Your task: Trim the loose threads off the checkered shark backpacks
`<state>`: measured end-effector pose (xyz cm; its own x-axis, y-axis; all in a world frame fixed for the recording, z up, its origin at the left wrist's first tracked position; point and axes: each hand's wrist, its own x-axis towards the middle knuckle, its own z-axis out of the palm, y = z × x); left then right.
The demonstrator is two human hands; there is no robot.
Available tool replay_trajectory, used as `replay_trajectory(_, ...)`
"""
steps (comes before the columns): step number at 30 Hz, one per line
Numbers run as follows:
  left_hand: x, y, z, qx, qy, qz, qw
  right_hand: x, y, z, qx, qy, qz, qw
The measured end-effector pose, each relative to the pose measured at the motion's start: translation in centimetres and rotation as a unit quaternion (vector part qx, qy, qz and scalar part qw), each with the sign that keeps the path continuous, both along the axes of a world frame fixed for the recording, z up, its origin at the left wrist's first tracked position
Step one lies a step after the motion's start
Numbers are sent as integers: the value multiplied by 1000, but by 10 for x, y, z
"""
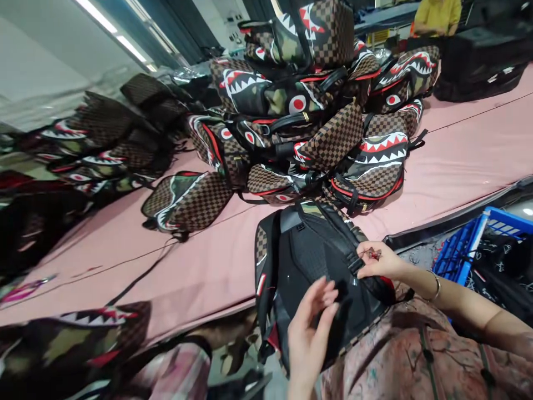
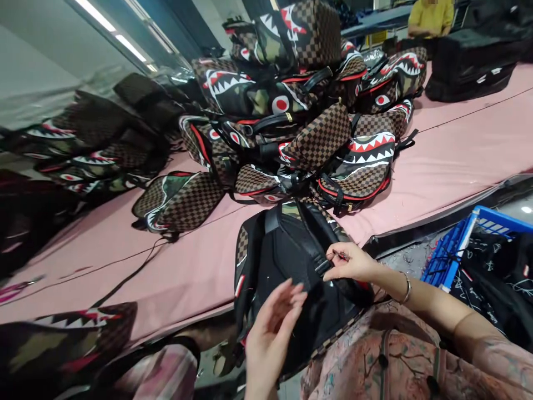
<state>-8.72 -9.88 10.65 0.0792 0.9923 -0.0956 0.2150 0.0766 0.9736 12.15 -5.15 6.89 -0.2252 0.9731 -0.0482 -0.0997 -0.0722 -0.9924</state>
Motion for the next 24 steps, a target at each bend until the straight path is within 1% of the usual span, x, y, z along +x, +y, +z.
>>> replay_trajectory(2, 21, 14, -1, 41, -32, 10, 999, -2, -1, 3, 2, -11, -19, 1000)
replay_trajectory(3, 28, 19, -1, 59, -32, 16, 998, -2, -2, 4, 3, -17, -18, 1000)
replay_trajectory(5, 36, 26, 0, 94, 0, 18, 995, -4, -1, 7, 2, -30, -7, 1000)
replay_trajectory(8, 35, 33, 4, 140, 85, 8, 986, -8, -1, 10, 1, -52, -3, 999)
replay_trajectory(11, 29, 34, 14, 151, 152, -19, 977, -15, -7, 14, 19, -110, 5, 994)
replay_trajectory(14, 27, 29, 24, 148, 174, -37, 973, -22, -18, 13, 50, -188, 30, 980)
replay_trajectory(16, 26, 26, 27, 147, 173, -41, 973, -22, -21, 6, 51, -206, 48, 976)
replay_trajectory(18, 27, 24, 25, 150, 172, -32, 973, -20, -20, -3, 49, -219, 55, 973)
replay_trajectory(20, 28, 21, 19, 160, 176, -17, 971, -16, -17, -13, 46, -232, 55, 970)
replay_trajectory(22, 31, 17, 9, 175, 177, 1, 969, -12, -16, -20, 37, -231, 64, 970)
replay_trajectory(24, 36, 13, -3, 195, 166, 25, 966, -8, -16, -23, 26, -208, 71, 975)
